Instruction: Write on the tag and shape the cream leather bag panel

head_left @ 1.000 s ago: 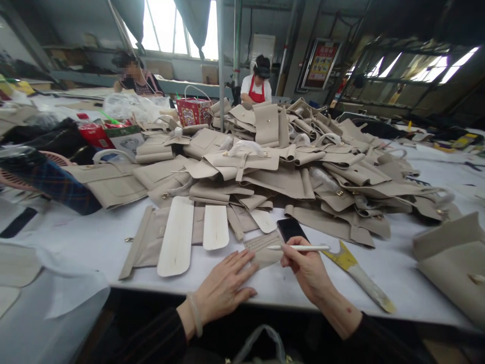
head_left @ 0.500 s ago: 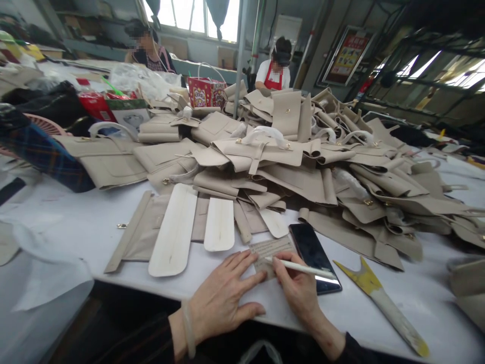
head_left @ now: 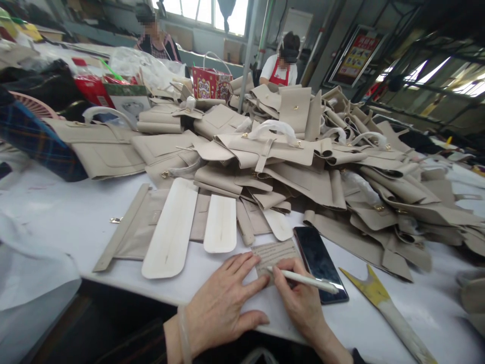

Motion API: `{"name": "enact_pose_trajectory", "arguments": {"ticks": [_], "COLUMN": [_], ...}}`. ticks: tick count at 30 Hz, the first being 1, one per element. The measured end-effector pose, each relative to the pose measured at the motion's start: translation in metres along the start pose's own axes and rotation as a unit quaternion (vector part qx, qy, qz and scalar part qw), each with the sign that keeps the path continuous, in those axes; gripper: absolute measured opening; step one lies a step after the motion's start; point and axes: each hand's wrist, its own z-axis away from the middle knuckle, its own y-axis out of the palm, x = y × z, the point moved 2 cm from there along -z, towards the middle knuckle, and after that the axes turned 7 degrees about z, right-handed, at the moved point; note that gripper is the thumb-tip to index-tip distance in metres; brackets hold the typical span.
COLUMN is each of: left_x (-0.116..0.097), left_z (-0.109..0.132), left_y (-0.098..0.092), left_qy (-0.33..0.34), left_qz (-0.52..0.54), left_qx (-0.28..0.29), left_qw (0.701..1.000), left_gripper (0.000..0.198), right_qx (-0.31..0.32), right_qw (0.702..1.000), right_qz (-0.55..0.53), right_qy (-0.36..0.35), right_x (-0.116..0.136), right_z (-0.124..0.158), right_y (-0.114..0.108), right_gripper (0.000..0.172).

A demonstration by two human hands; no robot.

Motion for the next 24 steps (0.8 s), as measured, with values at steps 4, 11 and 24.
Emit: {"name": "enact_pose_trajectory", "arguments": {"ticks": [4, 11, 24], "left_x": [0.0010, 0.0015, 0.0015], "left_z": [0.0002, -0.0004, -0.0006], "left_y": [0.0009, -0.0001, 0.0010], "left_qy": [0.003, 0.005, 0.005], "left_qz": [0.003, 0.004, -0.001], "left_qx": [-0.003, -0.005, -0.005], "left_qw": [1.000, 1.000, 1.000], "left_gripper": [0.066, 0.066, 0.067], "right_qx": [0.004, 0.018, 0.023], "right_qw": [1.000, 1.000, 0.999], "right_qz": [0.002, -0.002, 0.017], "right_qy": [-0.005, -0.001, 0.013], "right_x": [0.0016, 0.0019, -0.0011], "right_z": [-0.0010, -0.0036, -0.0022], "right_y": [0.0010, 0.0033, 0.0037], "right_gripper": [0.019, 0.020, 0.021]}}
